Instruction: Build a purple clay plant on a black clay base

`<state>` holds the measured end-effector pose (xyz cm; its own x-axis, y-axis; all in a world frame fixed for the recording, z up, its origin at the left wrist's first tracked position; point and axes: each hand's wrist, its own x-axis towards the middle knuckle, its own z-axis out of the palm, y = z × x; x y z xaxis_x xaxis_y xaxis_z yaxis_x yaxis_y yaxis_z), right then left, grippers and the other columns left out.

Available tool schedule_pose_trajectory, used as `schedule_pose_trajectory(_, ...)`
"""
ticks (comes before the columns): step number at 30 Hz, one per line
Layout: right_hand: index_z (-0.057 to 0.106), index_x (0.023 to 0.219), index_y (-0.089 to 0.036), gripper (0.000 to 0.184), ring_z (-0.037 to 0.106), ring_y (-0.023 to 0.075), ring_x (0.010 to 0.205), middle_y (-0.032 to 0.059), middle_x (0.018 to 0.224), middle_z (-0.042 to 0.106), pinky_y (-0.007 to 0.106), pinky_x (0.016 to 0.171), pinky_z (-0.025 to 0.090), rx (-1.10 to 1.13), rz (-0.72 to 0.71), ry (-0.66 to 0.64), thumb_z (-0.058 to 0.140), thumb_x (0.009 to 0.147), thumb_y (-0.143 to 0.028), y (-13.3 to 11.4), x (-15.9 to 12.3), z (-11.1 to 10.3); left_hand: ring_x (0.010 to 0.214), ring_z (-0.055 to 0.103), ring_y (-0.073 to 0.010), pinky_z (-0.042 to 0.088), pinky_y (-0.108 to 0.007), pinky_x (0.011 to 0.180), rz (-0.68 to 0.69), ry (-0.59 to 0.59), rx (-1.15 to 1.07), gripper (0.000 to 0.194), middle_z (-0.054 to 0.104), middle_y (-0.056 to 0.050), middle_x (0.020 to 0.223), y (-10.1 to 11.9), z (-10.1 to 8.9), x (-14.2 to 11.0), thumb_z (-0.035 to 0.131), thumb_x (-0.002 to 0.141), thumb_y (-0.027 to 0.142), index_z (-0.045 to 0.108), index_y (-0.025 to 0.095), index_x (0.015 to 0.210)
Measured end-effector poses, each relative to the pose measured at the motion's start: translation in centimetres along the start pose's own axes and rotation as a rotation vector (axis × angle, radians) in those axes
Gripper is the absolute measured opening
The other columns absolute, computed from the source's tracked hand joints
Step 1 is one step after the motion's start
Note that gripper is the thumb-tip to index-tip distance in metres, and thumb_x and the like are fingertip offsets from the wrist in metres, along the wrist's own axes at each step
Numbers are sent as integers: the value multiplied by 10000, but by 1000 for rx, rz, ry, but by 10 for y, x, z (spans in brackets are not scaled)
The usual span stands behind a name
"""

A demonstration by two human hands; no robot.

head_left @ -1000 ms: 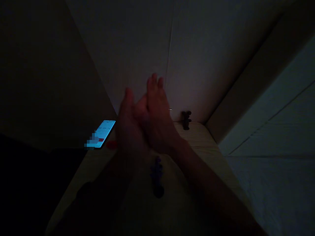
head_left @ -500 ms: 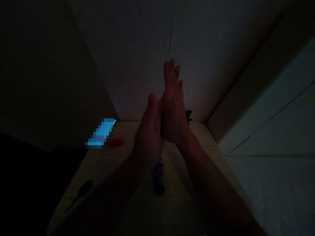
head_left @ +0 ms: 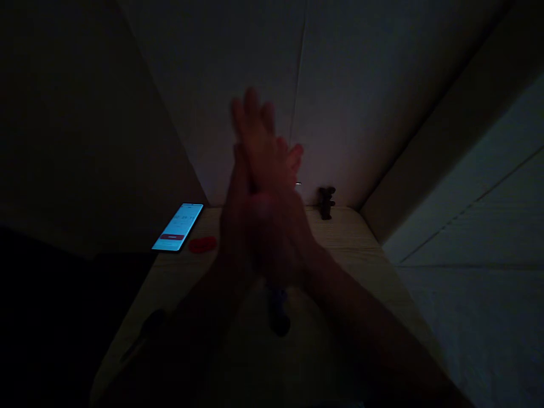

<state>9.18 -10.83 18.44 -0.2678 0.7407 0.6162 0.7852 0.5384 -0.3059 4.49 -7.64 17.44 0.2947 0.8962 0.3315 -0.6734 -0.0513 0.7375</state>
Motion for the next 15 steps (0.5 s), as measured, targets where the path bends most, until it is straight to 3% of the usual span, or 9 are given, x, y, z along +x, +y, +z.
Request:
schedule_pose_trajectory(1,33,1717,-211,712,-170,227,1633,15,1796,60,539,1332,54,33,53,69,298,1108,-467,6,4,5,1602,310,-218,372,-466,1284,-36,15,-2,517,600,74,1545,-5,10,-5,179,1122,443,516,372,1509)
schedule_pose_trajectory(2,6,1718,-268,645,-125,254,1636,32,1784,116,593,1295,67,164,219,280,140,1119,-467,12,7,10,1603,306,-236,386,-473,1277,-63,4,-6,511,600,80,1542,-7,18,-10,205,1117,470,512,382,1516)
schedule_pose_trajectory(3,-72,1705,-232,658,-123,298,1625,104,1771,90,656,1212,55,257,357,459,-10,1096,-476,18,8,16,1601,311,-241,399,-457,1272,-87,6,-15,516,606,80,1534,-6,25,-13,209,1114,487,510,388,1521)
schedule_pose_trajectory(4,-71,1707,-193,712,-107,329,1630,131,1773,102,677,1230,55,294,378,516,32,1093,-539,24,8,21,1597,321,-247,412,-436,1265,-116,14,-27,540,619,67,1521,-2,28,-15,201,1108,524,512,378,1525)
schedule_pose_trajectory(7,120,1696,-81,728,-58,260,1654,156,1775,175,545,1337,50,213,13,230,309,1102,-456,37,-2,28,1587,353,-267,413,-374,1261,-131,110,-46,777,638,-47,1511,22,22,-11,75,1060,659,484,224,1557)
schedule_pose_trajectory(9,156,1639,66,751,-105,225,1650,220,1774,87,490,1351,40,96,-125,74,390,1065,-358,33,-10,27,1587,358,-273,360,-343,1283,-76,229,-16,915,594,-146,1551,40,5,-4,6,1035,684,396,68,1587)
schedule_pose_trajectory(10,171,1638,66,797,-94,214,1650,205,1775,97,444,1355,60,60,-173,-7,464,1042,-375,27,-14,26,1576,383,-265,352,-333,1282,-75,312,6,902,607,-154,1537,47,-4,1,8,1039,672,377,61,1590)
schedule_pose_trajectory(13,276,1668,-96,836,-24,239,1644,96,1755,251,468,1349,113,31,-203,-133,633,983,-417,4,-16,21,1607,317,-239,255,-389,1333,-80,189,-14,770,638,-71,1518,50,-29,11,70,1069,623,321,163,1632)
schedule_pose_trajectory(15,389,1634,-214,685,25,232,1627,43,1685,406,530,1322,197,74,-156,-101,630,1004,-328,-3,-10,16,1616,294,-219,236,-394,1351,-37,90,-60,678,667,5,1485,36,-32,12,112,1090,570,351,234,1628)
